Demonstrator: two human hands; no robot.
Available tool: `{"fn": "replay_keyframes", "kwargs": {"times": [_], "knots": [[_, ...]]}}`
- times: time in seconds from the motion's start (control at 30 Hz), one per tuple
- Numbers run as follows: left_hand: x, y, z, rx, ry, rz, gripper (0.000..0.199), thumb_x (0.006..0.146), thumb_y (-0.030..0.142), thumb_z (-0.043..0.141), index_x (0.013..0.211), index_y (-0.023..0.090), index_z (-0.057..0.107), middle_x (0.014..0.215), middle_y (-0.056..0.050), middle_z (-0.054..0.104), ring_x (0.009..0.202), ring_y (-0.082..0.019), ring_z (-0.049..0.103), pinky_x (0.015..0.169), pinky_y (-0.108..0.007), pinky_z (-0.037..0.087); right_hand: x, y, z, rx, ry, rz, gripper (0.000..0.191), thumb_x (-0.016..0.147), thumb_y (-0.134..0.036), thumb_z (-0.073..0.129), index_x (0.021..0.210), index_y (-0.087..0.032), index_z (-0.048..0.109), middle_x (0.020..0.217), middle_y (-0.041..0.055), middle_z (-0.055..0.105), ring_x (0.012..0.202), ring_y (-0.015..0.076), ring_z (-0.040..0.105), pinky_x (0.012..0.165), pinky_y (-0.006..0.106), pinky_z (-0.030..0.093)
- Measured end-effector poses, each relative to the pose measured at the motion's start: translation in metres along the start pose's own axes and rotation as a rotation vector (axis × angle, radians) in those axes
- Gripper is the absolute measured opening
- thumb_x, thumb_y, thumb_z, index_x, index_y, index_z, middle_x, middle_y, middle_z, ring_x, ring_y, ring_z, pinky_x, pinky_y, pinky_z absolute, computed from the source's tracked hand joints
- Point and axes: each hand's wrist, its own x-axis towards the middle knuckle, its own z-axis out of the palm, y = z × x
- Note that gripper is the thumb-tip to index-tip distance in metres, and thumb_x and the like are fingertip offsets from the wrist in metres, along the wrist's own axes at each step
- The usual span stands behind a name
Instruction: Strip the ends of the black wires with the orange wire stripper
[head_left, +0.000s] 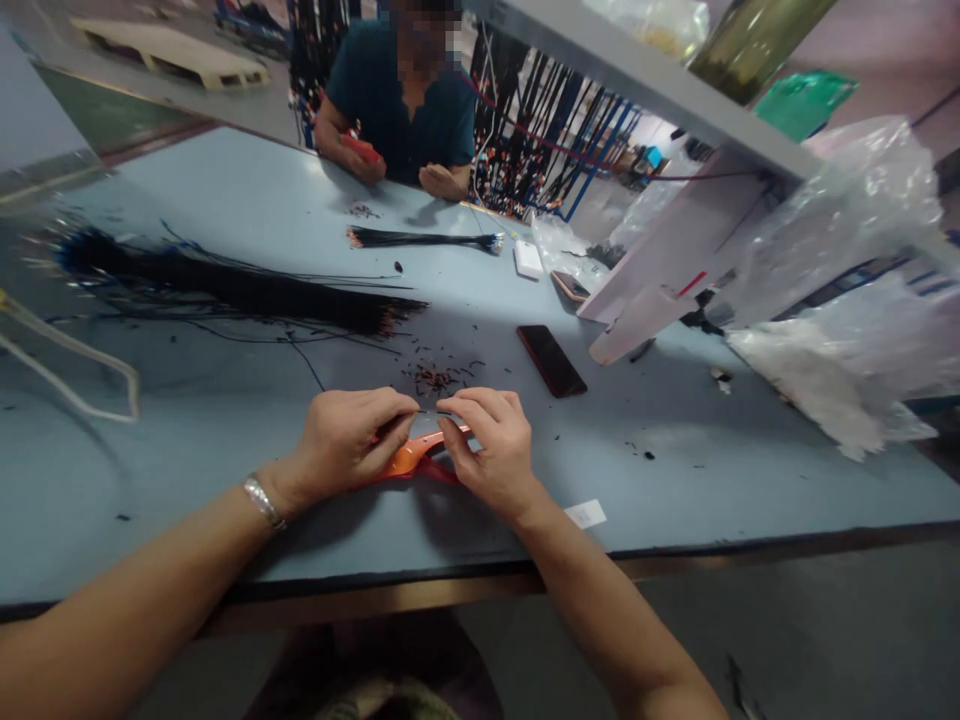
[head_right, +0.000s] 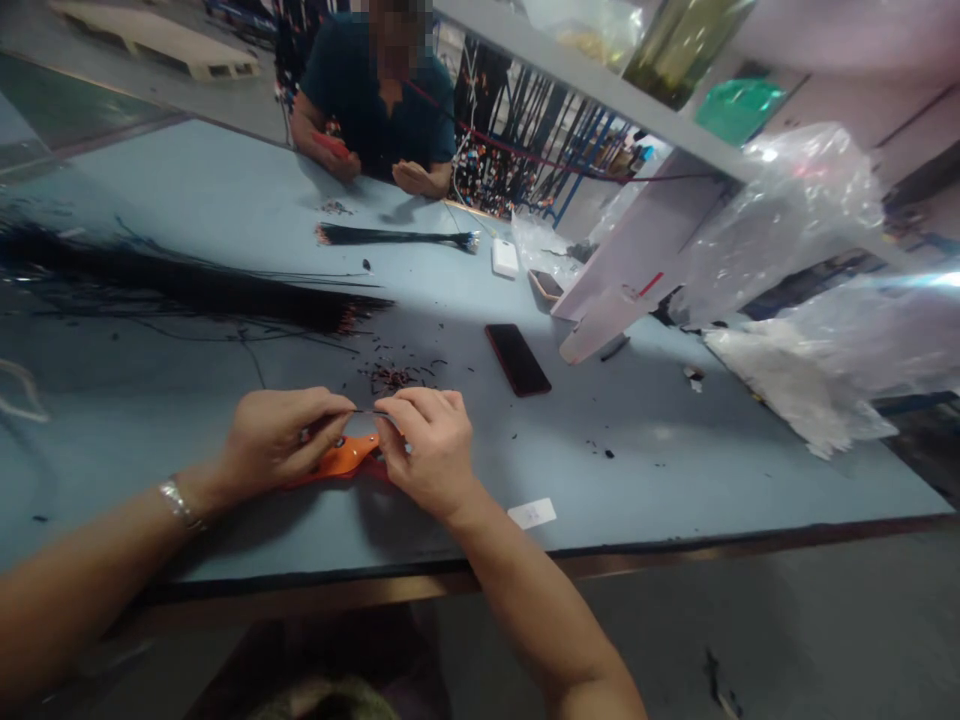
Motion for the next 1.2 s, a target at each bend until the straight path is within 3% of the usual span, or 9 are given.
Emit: {"fn": "replay_keyframes", "kwargs": {"times": [0.17, 0.3, 0.47, 0.6, 0.8, 0.9, 1.0, 1.1, 1.2], "knots": [[-0.001, -0.002, 0.002, 0.066, 0.007, 0.091, 0.018, 0.089, 0.018, 0.049, 0.082, 0.019, 0.065, 0.062, 0.002, 0.065, 0.050, -0.010, 0.054, 0.054, -0.022, 0.036, 0.001, 0.001, 0.002, -0.020, 0.004, -0.021, 0.014, 0.091, -0.020, 0.055, 0.085, -0.021, 0.067, 0.086, 0.0054, 0.071, 0.084, 0.0193, 0.065, 0.082, 0.036, 0.040], [0.000, 0.001, 0.002, 0.057, 0.007, 0.076, 0.019, 0.089, 0.019, 0.048, 0.082, 0.020, 0.065, 0.063, 0.001, 0.067, 0.049, -0.010, 0.054, 0.054, -0.022, 0.037, 0.001, 0.000, 0.004, -0.025, -0.030, 0.024, 0.016, 0.090, -0.020, 0.053, 0.080, -0.022, 0.067, 0.084, 0.0055, 0.070, 0.082, 0.0199, 0.064, 0.082, 0.037, 0.040], [0.002, -0.001, -0.003, 0.030, 0.017, -0.024, 0.020, 0.087, 0.023, 0.048, 0.079, 0.020, 0.066, 0.058, 0.001, 0.065, 0.048, -0.011, 0.055, 0.052, -0.023, 0.038, 0.003, 0.002, -0.002, 0.033, 0.039, 0.017, 0.018, 0.088, -0.018, 0.053, 0.075, -0.022, 0.064, 0.077, 0.0045, 0.069, 0.077, 0.0201, 0.064, 0.080, 0.038, 0.042], [0.004, -0.008, -0.011, 0.002, 0.092, -0.262, 0.020, 0.086, 0.028, 0.048, 0.076, 0.021, 0.064, 0.052, 0.003, 0.059, 0.044, -0.011, 0.049, 0.049, -0.023, 0.036, 0.007, 0.012, -0.012, 0.064, 0.118, 0.192, 0.019, 0.089, -0.020, 0.051, 0.075, -0.024, 0.063, 0.077, 0.0035, 0.069, 0.080, 0.0209, 0.064, 0.081, 0.037, 0.044], [0.004, -0.007, -0.006, -0.082, 0.062, -0.310, 0.018, 0.085, 0.028, 0.049, 0.077, 0.021, 0.063, 0.056, 0.003, 0.061, 0.048, -0.011, 0.054, 0.050, -0.022, 0.037, 0.008, 0.027, -0.006, 0.012, 0.006, 0.258, 0.025, 0.094, -0.029, 0.051, 0.075, -0.021, 0.064, 0.075, 0.0035, 0.068, 0.078, 0.0199, 0.063, 0.081, 0.035, 0.042], [0.002, -0.009, -0.004, -0.092, 0.043, -0.342, 0.017, 0.085, 0.028, 0.049, 0.080, 0.020, 0.063, 0.056, 0.003, 0.061, 0.050, -0.012, 0.055, 0.052, -0.022, 0.038, 0.007, 0.033, -0.004, -0.041, -0.009, 0.258, 0.017, 0.093, -0.027, 0.052, 0.091, -0.020, 0.068, 0.092, 0.0078, 0.070, 0.091, 0.0233, 0.063, 0.087, 0.039, 0.042], [0.002, -0.012, -0.005, -0.063, 0.051, -0.371, 0.017, 0.085, 0.028, 0.049, 0.080, 0.021, 0.063, 0.057, 0.003, 0.062, 0.051, -0.012, 0.056, 0.053, -0.022, 0.037, 0.008, 0.034, -0.006, -0.053, 0.016, 0.223, 0.027, 0.089, -0.023, 0.055, 0.114, -0.021, 0.064, 0.117, 0.0123, 0.064, 0.110, 0.0269, 0.057, 0.093, 0.042, 0.042], [0.003, -0.014, -0.006, -0.017, 0.083, -0.398, 0.019, 0.085, 0.031, 0.049, 0.078, 0.020, 0.063, 0.058, 0.003, 0.062, 0.052, -0.012, 0.054, 0.054, -0.022, 0.037, 0.007, 0.026, -0.010, -0.002, -0.103, 0.120, 0.020, 0.089, -0.022, 0.055, 0.104, -0.021, 0.067, 0.105, 0.0086, 0.070, 0.102, 0.0248, 0.060, 0.092, 0.041, 0.041], [0.005, -0.015, -0.008, 0.005, 0.098, -0.428, 0.020, 0.086, 0.032, 0.049, 0.079, 0.020, 0.064, 0.060, 0.002, 0.063, 0.053, -0.012, 0.054, 0.055, -0.023, 0.037, 0.004, 0.012, -0.012, 0.105, -0.422, -0.073, 0.021, 0.086, -0.030, 0.063, 0.105, -0.022, 0.066, 0.105, 0.0054, 0.070, 0.101, 0.0221, 0.061, 0.092, 0.039, 0.039]]}}
